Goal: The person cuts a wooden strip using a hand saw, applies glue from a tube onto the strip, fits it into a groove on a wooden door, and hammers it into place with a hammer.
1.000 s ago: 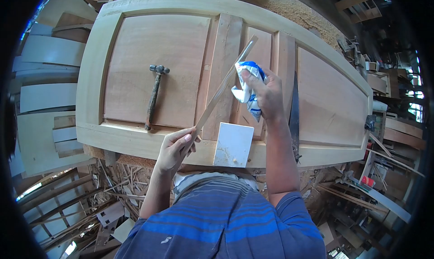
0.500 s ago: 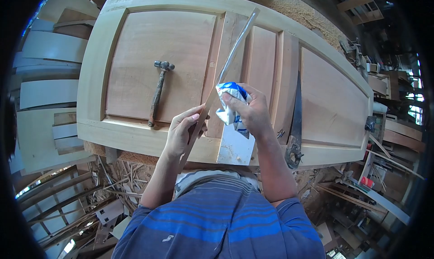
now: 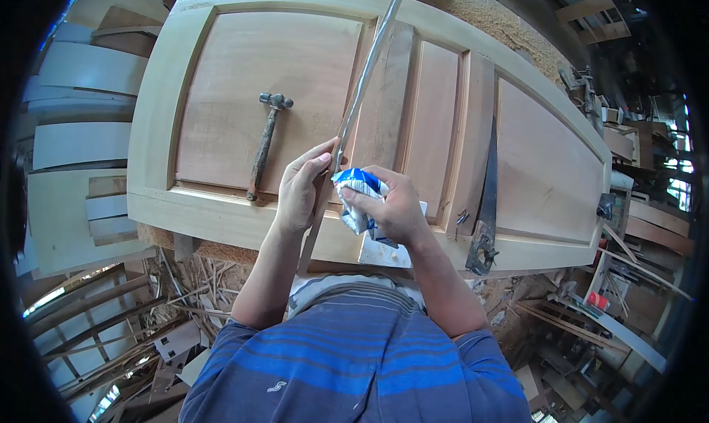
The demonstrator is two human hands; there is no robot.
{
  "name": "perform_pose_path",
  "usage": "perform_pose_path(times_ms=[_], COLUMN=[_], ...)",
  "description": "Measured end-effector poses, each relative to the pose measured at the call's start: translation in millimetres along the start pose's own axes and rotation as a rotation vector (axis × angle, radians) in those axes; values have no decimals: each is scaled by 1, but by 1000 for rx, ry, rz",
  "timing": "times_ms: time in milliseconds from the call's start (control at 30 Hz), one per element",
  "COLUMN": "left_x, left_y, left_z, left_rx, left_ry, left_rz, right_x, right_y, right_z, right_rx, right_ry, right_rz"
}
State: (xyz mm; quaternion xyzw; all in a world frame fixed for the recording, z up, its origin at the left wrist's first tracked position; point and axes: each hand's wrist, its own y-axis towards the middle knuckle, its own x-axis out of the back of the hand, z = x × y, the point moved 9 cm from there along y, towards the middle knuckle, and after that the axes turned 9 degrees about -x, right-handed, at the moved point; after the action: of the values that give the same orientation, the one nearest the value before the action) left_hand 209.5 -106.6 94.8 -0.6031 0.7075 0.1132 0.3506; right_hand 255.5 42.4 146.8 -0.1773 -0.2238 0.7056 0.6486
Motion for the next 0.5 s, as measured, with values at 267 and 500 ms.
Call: perform_pose_path(times_ms=[267, 500], left_x=[0, 2], left_y=[14, 29], left_z=[-9, -22], left_rx=[-21, -69], left_ry=[58, 53], left_rz=[-36, -110], right_x=[-17, -31], right_y=[-10, -21], right_z=[-6, -17], right_rx=[-45, -112], right_ry=[-55, -101], right_rz=[59, 84])
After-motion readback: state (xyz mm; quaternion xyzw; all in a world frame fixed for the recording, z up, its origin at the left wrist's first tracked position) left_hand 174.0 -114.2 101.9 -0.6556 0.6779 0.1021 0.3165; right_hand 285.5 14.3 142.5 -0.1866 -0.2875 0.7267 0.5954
